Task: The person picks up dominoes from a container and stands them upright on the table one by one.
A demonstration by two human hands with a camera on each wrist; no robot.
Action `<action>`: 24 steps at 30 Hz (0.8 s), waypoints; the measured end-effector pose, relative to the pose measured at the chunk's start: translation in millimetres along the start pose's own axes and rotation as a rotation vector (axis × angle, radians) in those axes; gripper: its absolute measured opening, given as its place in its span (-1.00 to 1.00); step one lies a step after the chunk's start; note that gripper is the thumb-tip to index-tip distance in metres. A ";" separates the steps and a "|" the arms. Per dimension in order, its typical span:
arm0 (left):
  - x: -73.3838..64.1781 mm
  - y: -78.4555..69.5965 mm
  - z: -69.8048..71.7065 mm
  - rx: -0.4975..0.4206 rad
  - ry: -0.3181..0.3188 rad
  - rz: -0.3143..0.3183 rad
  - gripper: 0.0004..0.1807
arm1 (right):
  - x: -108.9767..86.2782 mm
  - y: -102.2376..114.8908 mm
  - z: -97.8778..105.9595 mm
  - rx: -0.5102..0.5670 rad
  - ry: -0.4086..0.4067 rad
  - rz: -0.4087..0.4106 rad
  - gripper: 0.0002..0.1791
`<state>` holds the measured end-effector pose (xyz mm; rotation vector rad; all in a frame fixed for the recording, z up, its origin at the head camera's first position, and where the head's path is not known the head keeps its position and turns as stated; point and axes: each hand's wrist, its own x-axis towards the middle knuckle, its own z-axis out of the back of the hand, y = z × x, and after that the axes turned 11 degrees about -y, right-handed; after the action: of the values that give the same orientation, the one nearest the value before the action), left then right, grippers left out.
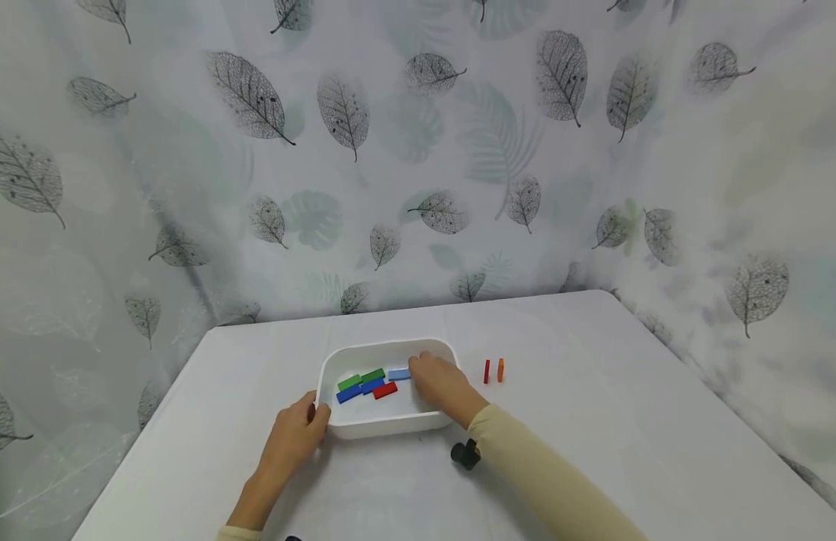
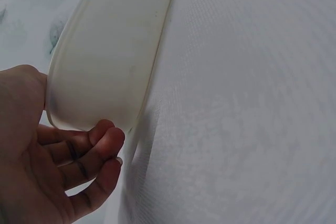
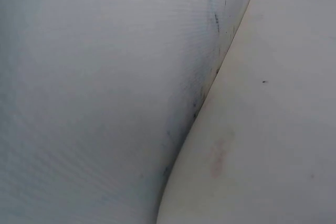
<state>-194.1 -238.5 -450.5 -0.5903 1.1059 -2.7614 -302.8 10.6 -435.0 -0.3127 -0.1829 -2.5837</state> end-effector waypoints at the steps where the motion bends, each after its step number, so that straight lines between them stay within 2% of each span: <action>1: 0.0 0.3 -0.2 0.002 0.002 0.005 -0.74 | -0.5 0.1 -0.5 0.007 0.000 -0.002 -0.70; 16: 0.8 1.6 -1.1 0.004 0.001 0.004 -0.76 | 1.3 1.1 -0.7 0.065 0.024 -0.059 -0.68; 24: 0.7 0.4 0.6 -0.001 0.003 0.004 -0.76 | -0.5 1.8 1.7 0.051 -0.005 -0.036 -0.71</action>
<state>-194.6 -239.3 -450.2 -0.5829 1.1075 -2.7598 -301.1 9.7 -433.3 -0.2995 -0.2575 -2.6098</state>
